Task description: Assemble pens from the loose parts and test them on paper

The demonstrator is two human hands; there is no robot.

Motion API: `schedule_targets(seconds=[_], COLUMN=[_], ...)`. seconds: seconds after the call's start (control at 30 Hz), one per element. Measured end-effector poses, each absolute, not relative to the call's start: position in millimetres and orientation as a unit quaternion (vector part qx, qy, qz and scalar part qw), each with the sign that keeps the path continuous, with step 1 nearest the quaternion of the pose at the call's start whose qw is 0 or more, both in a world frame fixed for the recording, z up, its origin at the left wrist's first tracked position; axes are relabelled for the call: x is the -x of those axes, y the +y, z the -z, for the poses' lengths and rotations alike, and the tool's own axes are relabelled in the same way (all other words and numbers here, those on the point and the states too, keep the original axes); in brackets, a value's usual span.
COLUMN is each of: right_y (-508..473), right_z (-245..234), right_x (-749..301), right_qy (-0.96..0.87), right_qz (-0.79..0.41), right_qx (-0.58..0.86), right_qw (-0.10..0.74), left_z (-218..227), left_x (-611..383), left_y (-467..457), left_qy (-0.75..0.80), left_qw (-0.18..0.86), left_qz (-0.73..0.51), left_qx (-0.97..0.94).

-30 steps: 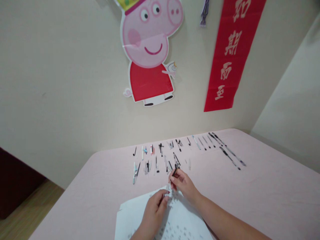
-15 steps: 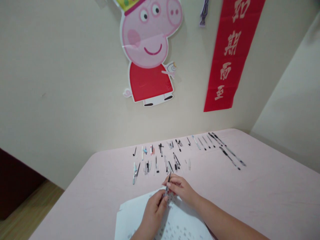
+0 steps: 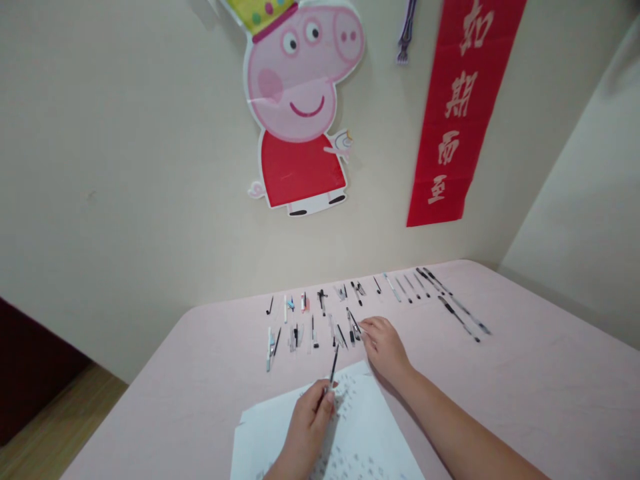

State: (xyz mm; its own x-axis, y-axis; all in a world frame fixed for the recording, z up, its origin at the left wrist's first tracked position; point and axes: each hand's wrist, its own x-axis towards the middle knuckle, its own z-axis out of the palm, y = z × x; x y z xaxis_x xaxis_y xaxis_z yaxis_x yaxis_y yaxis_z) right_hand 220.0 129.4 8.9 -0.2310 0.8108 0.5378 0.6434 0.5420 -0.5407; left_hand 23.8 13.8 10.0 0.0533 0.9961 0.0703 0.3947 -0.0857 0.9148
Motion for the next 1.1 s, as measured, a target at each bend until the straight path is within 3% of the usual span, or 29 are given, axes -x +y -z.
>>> schedule_targets(seconds=[0.13,0.3,1.1], right_y=[141.0,142.8,143.3], right_z=[1.5,8.2,0.6], right_x=[-231.5,-233.2,-235.5], right_qy=[-0.791,-0.8,-0.781], right_qz=[-0.004,0.006,0.035], right_qx=[0.519,0.545,0.56], right_qw=[0.323,0.251,0.274], left_z=[-8.4,-8.9,-10.1], left_x=[-23.5,-23.5,-26.1], left_y=[13.9,13.5,12.4], left_qy=[0.559,0.56,0.564], left_qw=[0.378,0.383,0.407], left_qz=[-0.408,-0.414,-0.435], left_qx=[-0.615,-0.607,-0.572])
